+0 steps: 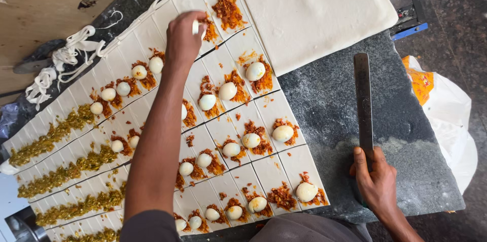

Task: The person places small round food items onto squares of dough that are topped with savory fillings, cuts the dough into individual squares, and folds the dough over the fillings.

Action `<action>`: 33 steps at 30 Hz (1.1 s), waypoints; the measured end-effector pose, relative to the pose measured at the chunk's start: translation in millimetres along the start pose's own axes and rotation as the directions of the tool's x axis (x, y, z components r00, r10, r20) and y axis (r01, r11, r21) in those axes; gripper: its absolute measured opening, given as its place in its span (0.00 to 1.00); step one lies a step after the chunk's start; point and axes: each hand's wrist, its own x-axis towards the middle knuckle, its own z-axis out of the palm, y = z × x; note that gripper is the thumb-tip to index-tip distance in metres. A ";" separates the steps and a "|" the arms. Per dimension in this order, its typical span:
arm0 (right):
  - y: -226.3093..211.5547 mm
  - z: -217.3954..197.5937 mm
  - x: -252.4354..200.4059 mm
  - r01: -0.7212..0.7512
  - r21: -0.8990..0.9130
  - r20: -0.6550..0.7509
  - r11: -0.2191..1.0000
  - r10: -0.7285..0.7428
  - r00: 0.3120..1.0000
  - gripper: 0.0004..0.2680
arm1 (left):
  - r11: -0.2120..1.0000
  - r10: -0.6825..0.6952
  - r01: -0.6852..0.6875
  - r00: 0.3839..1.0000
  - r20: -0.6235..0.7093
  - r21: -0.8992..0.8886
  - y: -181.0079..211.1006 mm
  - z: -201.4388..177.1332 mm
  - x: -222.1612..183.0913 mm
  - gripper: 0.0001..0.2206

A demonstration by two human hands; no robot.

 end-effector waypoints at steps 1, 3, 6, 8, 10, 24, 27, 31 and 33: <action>0.0 0.0 -0.4 0.019 -0.008 -0.001 1.000 -0.019 1.000 0.11 | 0.999 -0.035 0.035 0.999 -0.005 0.004 1.2 -0.1 6.8 0.10; -0.7 -0.7 -0.2 0.059 -0.024 -0.010 0.998 -0.059 0.998 0.12 | 0.980 -0.184 0.184 0.983 0.003 -0.080 8.8 12.8 24.1 0.10; -3.8 -1.4 -0.6 0.062 -0.001 0.003 0.998 -0.062 0.998 0.11 | 0.981 -0.154 0.146 0.987 -0.054 -0.125 13.2 31.9 44.1 0.10; -5.8 -2.1 -2.1 0.076 -0.009 -0.017 0.997 -0.076 0.997 0.11 | 0.990 -0.090 0.079 0.991 -0.094 -0.117 14.4 47.7 46.2 0.10; -7.5 -1.7 -3.7 0.081 -0.013 -0.029 0.997 -0.081 0.996 0.12 | 0.993 -0.063 0.051 0.991 -0.115 -0.102 16.4 60.9 46.6 0.10; -4.5 0.8 -1.6 0.117 -0.018 -0.027 0.993 -0.118 0.993 0.12 | 0.997 0.063 -0.072 0.976 -0.210 -0.038 13.6 48.8 -4.1 0.13; -5.9 1.3 -2.8 0.125 -0.022 -0.042 0.992 -0.126 0.991 0.12 | 0.995 0.075 -0.087 0.974 -0.213 -0.048 12.2 53.5 -4.1 0.12; -8.3 1.9 -3.6 0.171 0.030 -0.049 0.985 -0.170 0.984 0.11 | 0.993 0.037 -0.057 0.981 -0.192 -0.100 9.0 61.2 4.8 0.10; -10.2 2.6 -6.8 0.195 0.070 -0.067 0.978 -0.191 0.979 0.11 | 0.989 0.145 -0.147 0.953 -0.265 0.013 11.1 58.2 -2.1 0.10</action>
